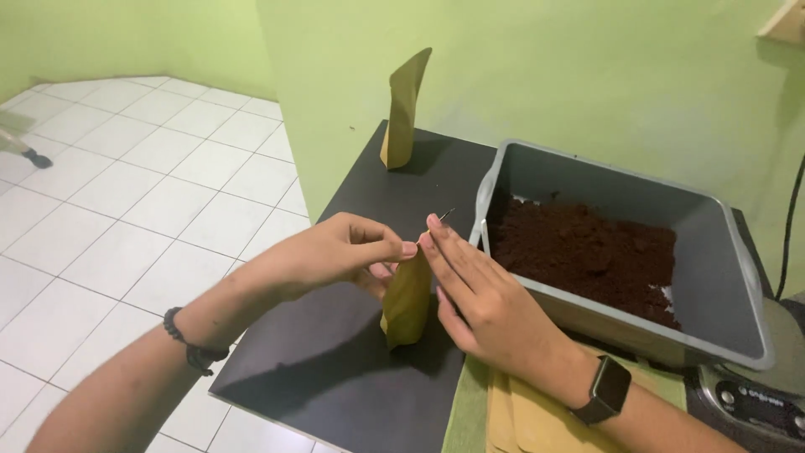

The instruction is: Emptying ground coffee from individual bags into a larger plastic tray for processing or blending.

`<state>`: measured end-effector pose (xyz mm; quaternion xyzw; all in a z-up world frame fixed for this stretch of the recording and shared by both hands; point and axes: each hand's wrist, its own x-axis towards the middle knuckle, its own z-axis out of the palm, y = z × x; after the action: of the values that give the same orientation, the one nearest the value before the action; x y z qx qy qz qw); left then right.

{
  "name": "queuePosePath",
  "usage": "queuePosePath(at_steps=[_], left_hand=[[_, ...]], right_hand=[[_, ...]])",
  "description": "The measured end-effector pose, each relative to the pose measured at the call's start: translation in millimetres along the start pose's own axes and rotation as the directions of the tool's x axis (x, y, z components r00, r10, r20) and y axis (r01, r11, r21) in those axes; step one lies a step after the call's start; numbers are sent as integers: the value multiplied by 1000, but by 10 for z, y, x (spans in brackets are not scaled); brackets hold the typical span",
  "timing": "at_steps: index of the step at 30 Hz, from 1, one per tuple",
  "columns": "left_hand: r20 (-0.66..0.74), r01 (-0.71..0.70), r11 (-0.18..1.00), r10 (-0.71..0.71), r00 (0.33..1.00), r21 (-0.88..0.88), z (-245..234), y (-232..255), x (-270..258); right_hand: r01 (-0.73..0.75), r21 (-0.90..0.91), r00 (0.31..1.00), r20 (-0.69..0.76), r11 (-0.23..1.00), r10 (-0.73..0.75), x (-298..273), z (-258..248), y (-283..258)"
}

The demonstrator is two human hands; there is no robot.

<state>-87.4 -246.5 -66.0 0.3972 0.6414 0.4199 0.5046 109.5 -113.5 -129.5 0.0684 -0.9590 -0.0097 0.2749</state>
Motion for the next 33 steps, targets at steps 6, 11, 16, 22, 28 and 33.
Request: queuePosePath(at_steps=[6,11,16,22,28,33], left_hand=[[239,6,985,36,970,-172,-54,-141,181],[268,56,979,-2,963,-194,-11,-162,280],[263,97,985,-57,963,-141,-54,-119,295],[149,162,983,-148,978,-89,74,-29,254],[142,144,989,-145,979,18,121,167,165],[277,75,994,-49,960,-83,-31,-146,336]], right_hand=[[-31,146,996,-79,989,42,-104,-22,13],[-32,220,988,-140,975,64,-227,25,61],[3,190,988,-154,982,27,-234,104,84],[9,196,989,-147,981,20,-259,199,114],[15,205,991,-134,979,13,-248,224,134],[-19,265,992,-116,964,51,-258,218,73]])
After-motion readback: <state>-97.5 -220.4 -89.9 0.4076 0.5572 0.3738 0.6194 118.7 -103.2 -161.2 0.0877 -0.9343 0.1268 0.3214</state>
